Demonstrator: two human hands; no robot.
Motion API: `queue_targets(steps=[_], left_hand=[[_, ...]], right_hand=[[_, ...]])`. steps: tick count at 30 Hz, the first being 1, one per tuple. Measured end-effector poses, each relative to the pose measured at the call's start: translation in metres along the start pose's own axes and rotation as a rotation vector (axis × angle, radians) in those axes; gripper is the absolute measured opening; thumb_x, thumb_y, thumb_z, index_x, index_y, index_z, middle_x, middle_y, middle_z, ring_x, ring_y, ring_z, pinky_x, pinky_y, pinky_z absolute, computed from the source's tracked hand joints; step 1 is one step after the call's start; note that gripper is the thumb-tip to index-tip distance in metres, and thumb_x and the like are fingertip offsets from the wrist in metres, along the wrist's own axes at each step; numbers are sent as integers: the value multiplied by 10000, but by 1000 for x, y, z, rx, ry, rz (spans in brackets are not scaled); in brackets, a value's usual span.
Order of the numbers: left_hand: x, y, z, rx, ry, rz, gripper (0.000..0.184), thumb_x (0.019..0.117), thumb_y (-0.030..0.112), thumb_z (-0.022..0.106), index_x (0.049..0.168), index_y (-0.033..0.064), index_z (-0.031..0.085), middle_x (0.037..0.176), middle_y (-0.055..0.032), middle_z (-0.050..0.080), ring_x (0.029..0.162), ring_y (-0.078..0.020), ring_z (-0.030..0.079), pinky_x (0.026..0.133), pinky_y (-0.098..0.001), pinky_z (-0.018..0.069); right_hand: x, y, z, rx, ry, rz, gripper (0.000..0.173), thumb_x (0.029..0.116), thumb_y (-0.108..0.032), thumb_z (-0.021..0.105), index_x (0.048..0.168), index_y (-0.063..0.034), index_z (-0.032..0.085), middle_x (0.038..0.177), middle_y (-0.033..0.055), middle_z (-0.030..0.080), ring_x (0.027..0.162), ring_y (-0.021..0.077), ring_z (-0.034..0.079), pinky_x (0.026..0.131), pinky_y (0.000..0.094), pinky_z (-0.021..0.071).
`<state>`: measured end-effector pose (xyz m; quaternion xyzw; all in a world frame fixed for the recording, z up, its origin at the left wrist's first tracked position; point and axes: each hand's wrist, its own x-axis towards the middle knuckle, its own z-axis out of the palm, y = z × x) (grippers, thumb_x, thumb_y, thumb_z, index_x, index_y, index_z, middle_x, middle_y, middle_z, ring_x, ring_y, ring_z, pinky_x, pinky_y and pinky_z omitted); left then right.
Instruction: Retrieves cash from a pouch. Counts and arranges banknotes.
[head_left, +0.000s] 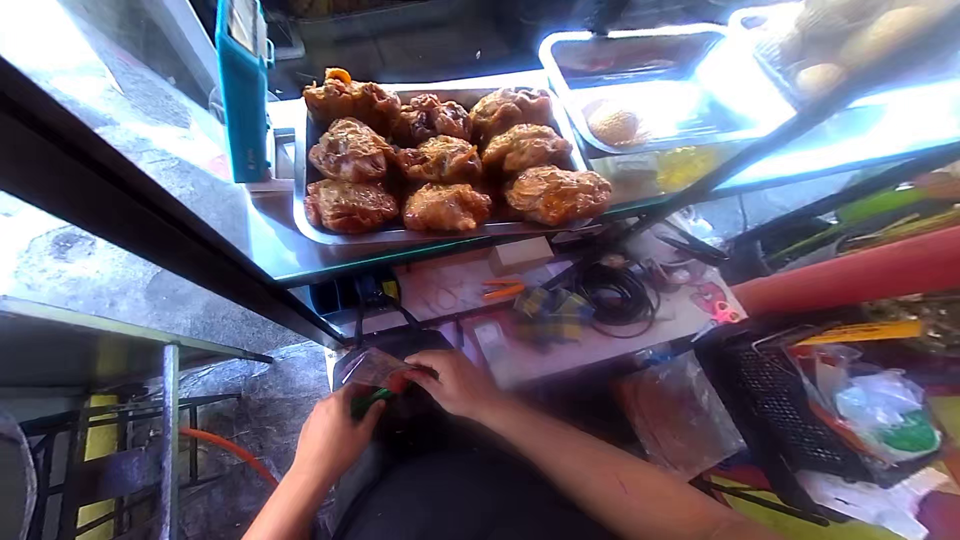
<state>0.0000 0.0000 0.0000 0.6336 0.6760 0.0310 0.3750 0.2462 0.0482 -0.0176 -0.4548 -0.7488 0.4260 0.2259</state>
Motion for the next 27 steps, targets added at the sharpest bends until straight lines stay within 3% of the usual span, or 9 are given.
queue_targets(steps=[2,7,11,13,16,22,27], left_hand=[[-9,10,3,92,-67,-33,579,941,598,599,1329,171,655,1269,-83,686,1214,-283,639,1018,-549,520],[-14,9,23,225,-179,-21,790,891,707,561,1448,147,561,1346,-101,650,1328,-331,547,1035,-535,499],[-15,6,26,286,-255,48,776,884,693,601,1400,115,596,1383,-147,597,1328,-349,525,1043,-525,478],[-19,3,29,293,-216,86,741,874,667,634,1375,121,626,1485,-177,500,1337,-366,513,1030,-529,487],[-18,3,27,318,-253,121,719,884,656,628,1370,126,629,1599,-145,397,1363,-366,494,1022,-531,493],[-17,-11,28,246,-337,258,623,940,602,604,1329,116,631,1373,-93,623,1274,-330,566,1018,-523,496],[-23,-24,32,194,-343,355,563,989,514,581,1387,116,599,1402,-74,625,1288,-305,573,1064,-489,476]], right_hand=[[3,3,4,-100,0,-68,229,1044,-271,608,1137,-126,759,1056,4,760,986,102,716,925,363,594],[14,-2,5,-276,-9,-69,254,1062,-298,564,1162,-149,743,1023,15,762,922,162,734,830,438,612],[18,-1,8,-390,28,-115,225,1053,-277,576,1135,-144,739,963,23,759,856,176,739,751,432,617],[17,1,9,-390,32,-151,200,1042,-247,596,1118,-128,737,972,27,756,875,174,739,777,420,622],[13,9,11,-387,33,-201,167,1024,-201,616,1095,-109,735,988,33,749,936,176,728,856,398,611],[-2,21,12,-443,22,-288,176,1015,-154,584,1073,-123,747,1026,4,754,1014,157,713,905,353,597],[-7,27,11,-431,-13,-300,178,1010,-125,577,1059,-111,748,1043,5,752,1072,160,699,958,346,578]])
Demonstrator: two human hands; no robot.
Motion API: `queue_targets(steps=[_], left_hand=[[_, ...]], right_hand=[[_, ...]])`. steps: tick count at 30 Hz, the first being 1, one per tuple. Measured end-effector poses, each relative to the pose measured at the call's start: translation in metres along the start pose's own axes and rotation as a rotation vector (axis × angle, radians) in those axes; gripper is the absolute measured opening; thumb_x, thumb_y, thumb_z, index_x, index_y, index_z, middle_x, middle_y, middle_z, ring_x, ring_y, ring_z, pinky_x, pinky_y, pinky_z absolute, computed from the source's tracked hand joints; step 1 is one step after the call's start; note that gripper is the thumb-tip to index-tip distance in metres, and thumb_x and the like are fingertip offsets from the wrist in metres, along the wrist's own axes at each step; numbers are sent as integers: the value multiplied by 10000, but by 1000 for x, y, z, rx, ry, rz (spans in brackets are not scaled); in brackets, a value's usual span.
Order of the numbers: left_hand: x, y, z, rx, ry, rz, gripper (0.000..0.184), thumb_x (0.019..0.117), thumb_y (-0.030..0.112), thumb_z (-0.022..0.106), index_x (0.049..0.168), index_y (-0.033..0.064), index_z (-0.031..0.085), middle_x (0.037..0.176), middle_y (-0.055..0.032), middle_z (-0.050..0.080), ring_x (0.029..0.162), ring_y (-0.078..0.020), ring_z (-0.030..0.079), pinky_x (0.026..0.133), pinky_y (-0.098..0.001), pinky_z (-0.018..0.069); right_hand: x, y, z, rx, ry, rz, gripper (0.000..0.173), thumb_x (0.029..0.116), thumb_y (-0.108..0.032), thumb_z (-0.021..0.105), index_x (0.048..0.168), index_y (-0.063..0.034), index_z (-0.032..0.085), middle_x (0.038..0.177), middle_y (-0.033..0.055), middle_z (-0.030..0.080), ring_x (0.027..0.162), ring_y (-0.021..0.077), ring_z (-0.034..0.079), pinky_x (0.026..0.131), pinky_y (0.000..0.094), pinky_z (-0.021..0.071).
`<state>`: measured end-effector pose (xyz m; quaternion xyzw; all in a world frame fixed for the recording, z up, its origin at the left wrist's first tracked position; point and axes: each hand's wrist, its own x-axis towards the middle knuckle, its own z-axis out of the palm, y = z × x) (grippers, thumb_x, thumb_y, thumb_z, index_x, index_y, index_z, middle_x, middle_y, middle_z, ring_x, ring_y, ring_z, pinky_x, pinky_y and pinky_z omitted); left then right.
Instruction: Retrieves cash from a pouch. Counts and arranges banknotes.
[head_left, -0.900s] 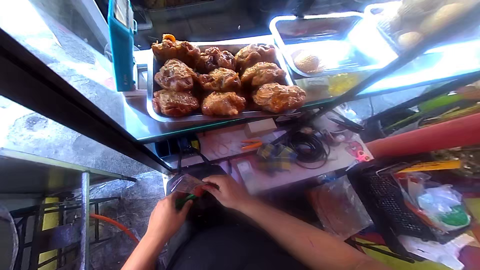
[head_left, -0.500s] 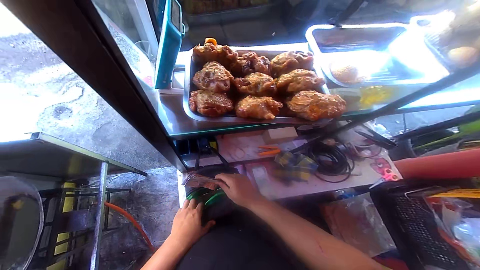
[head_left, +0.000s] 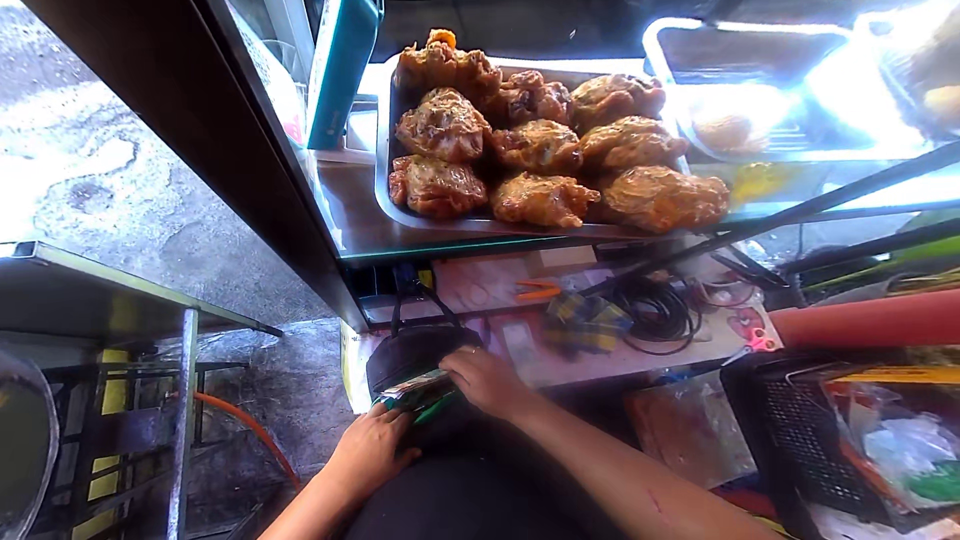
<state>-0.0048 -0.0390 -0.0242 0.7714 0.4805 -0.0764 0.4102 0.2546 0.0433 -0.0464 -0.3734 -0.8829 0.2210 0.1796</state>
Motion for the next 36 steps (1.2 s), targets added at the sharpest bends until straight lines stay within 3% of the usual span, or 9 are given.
queue_targets(steps=[3,7,13,18,24,27,29,33,36], left_hand=[[-2,1,3,14,-13,15,546,1020,492,543,1408,109,579,1421,-103,613,1339,-322,551,1104,-506,451],[-3,3,7,36,0,33,518,1034,465,526,1395,98,585,1416,-101,616,1309,-341,568,1057,-522,478],[-5,4,12,42,16,72,464,1047,400,518,1395,99,579,1456,-75,594,1311,-318,577,1035,-515,493],[-10,3,19,33,27,99,391,1054,349,518,1300,60,612,1291,-127,666,1238,-333,613,970,-509,522],[-17,10,21,64,68,79,374,1052,307,520,1327,69,606,1431,-93,608,1268,-317,612,961,-497,539],[-22,8,24,78,180,92,343,1022,300,578,1287,93,645,1424,-60,620,1248,-281,634,933,-466,570],[-26,5,22,92,260,113,287,1019,305,583,1229,134,678,1329,-17,674,1229,-231,642,932,-432,573],[-35,-5,15,60,441,106,269,1056,344,488,1081,217,723,1189,72,709,1189,-135,634,943,-360,558],[-42,-10,13,46,595,42,234,1044,309,522,1035,236,744,1112,86,716,1132,-131,635,925,-332,552]], right_hand=[[0,1,0,-23,-71,-10,187,1008,-142,572,1060,-137,752,1063,-14,756,1085,155,693,962,352,573],[0,1,-4,-29,-152,-6,188,1017,-161,568,1052,-134,751,1039,-5,754,1039,166,695,933,361,573],[1,0,-2,-167,-194,-76,170,986,-128,586,986,-115,756,961,23,756,933,196,724,821,393,610],[15,-6,-13,-306,-473,-76,69,915,-65,687,936,-80,752,854,81,720,914,281,714,789,460,606],[50,-47,-27,-444,-873,67,140,947,30,593,971,-9,726,924,171,717,961,372,700,787,536,572],[62,-51,-22,-412,-931,-10,136,960,6,587,977,-22,719,894,157,715,887,359,711,730,539,575],[65,-50,-14,-401,-980,-28,148,969,0,577,940,-14,721,898,153,716,870,350,709,722,539,571],[68,-52,-11,-402,-986,109,145,954,9,585,915,-14,722,904,167,719,867,361,715,717,556,576],[53,-44,-25,-331,-815,109,144,959,-21,606,1045,-49,718,949,151,713,903,343,714,737,534,596]])
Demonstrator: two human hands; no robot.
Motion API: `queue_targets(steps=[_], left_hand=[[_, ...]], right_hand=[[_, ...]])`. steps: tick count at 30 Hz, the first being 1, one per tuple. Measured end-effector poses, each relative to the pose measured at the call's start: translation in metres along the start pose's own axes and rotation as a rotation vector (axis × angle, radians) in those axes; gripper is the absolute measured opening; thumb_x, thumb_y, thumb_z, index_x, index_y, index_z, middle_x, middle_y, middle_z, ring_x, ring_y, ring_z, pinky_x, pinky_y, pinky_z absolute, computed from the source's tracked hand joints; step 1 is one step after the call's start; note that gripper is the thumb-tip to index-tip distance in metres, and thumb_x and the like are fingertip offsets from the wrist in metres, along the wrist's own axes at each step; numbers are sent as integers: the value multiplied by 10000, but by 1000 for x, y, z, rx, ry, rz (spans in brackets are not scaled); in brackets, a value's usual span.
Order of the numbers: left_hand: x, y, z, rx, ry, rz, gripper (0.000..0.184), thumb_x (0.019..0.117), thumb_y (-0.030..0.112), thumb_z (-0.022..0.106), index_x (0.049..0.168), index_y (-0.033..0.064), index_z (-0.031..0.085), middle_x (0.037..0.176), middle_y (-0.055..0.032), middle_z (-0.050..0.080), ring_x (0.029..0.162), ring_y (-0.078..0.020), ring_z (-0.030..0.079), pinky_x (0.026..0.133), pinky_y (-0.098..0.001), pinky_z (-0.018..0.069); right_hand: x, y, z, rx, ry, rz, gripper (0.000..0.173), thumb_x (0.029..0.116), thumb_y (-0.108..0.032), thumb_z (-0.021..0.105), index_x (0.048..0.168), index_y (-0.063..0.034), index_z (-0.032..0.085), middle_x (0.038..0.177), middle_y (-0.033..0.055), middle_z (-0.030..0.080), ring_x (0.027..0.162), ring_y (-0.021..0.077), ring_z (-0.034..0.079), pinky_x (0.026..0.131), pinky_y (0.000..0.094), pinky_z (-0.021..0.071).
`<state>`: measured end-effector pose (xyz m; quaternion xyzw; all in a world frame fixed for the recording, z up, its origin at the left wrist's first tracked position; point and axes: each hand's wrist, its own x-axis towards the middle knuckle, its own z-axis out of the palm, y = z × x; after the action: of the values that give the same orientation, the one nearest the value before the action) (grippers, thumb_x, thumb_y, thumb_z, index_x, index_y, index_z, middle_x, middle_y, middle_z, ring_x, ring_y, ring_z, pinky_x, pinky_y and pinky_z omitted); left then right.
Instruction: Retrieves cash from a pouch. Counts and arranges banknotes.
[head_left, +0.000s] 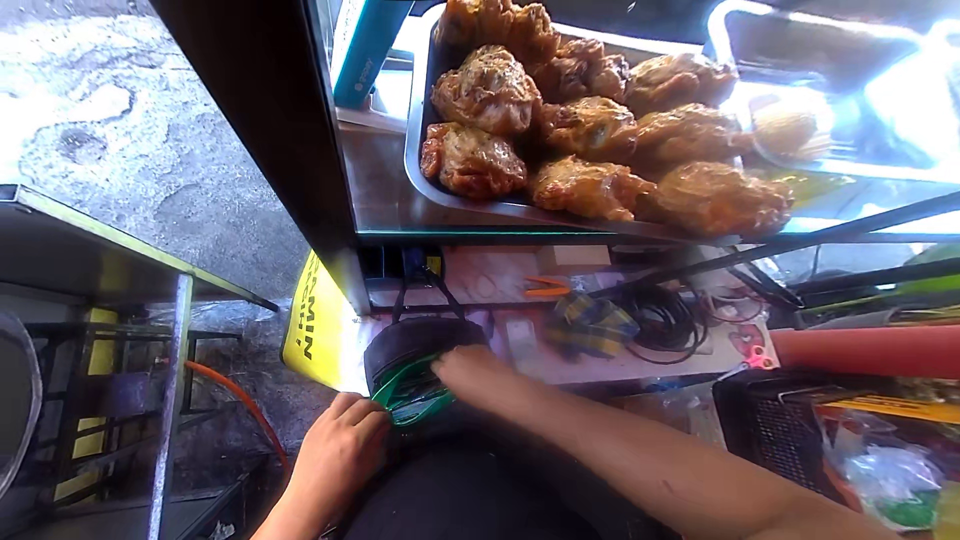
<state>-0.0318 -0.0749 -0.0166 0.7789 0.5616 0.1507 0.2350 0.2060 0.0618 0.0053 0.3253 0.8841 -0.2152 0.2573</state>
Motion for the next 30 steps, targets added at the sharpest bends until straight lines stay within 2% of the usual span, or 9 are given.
queue_targets(steps=[3,6,11,14,17,21,24,27,30], left_hand=[[-4,-3,3,37,35,-84,220,1017,338,555,1061,248,751,1109,76,708,1110,-148,638,898,-338,563],[-1,-2,8,32,66,-72,224,1011,368,569,1031,251,759,1056,69,710,1045,-148,645,851,-330,560],[7,1,15,20,-17,-52,229,1000,394,592,1095,245,738,1131,66,702,1039,-145,648,850,-342,567],[7,-2,15,17,-58,-31,189,993,379,593,1029,255,731,1062,80,698,1014,-137,640,829,-331,561],[6,-4,15,6,-101,-18,222,1000,426,570,1017,264,720,1032,92,694,1008,-131,634,825,-328,554],[7,-1,17,12,-83,9,228,1009,434,558,1033,287,730,993,98,694,978,-131,626,808,-325,536],[9,5,19,54,-25,-62,232,1002,416,562,1001,268,741,931,78,686,930,-152,630,774,-345,537],[23,20,17,142,10,-207,184,938,352,610,968,238,752,926,46,705,941,-195,649,780,-396,540],[47,39,16,128,-1,-243,173,909,330,639,995,243,762,971,30,714,1001,-217,650,831,-432,534]], right_hand=[[-23,17,24,36,265,-110,151,963,-89,638,1076,-86,738,1045,85,719,1008,273,688,879,440,587],[-41,23,38,99,331,-134,197,1020,-197,606,1123,-75,722,1215,95,683,1140,268,655,993,418,556],[-51,25,51,123,456,-168,219,1035,-303,580,1039,-133,718,1083,19,694,1114,209,634,973,386,540],[-58,33,51,63,469,-121,250,1006,-385,613,1031,-170,738,1041,-20,709,1121,197,627,957,401,523],[-62,38,53,35,428,-100,262,1019,-376,586,961,-170,738,948,-19,696,1069,202,631,914,401,525],[-58,38,50,29,397,-133,223,1013,-331,593,984,-169,744,981,-6,684,1093,218,612,922,393,523],[-56,40,48,54,475,-124,223,995,-363,624,1048,-185,746,1046,-23,694,1107,204,613,928,392,533],[-61,47,45,182,573,11,243,942,-382,708,1077,-185,752,1086,0,680,1087,202,632,914,403,568],[-66,56,35,375,530,163,295,904,-395,775,1098,-173,750,1116,22,677,1037,182,661,892,415,593]])
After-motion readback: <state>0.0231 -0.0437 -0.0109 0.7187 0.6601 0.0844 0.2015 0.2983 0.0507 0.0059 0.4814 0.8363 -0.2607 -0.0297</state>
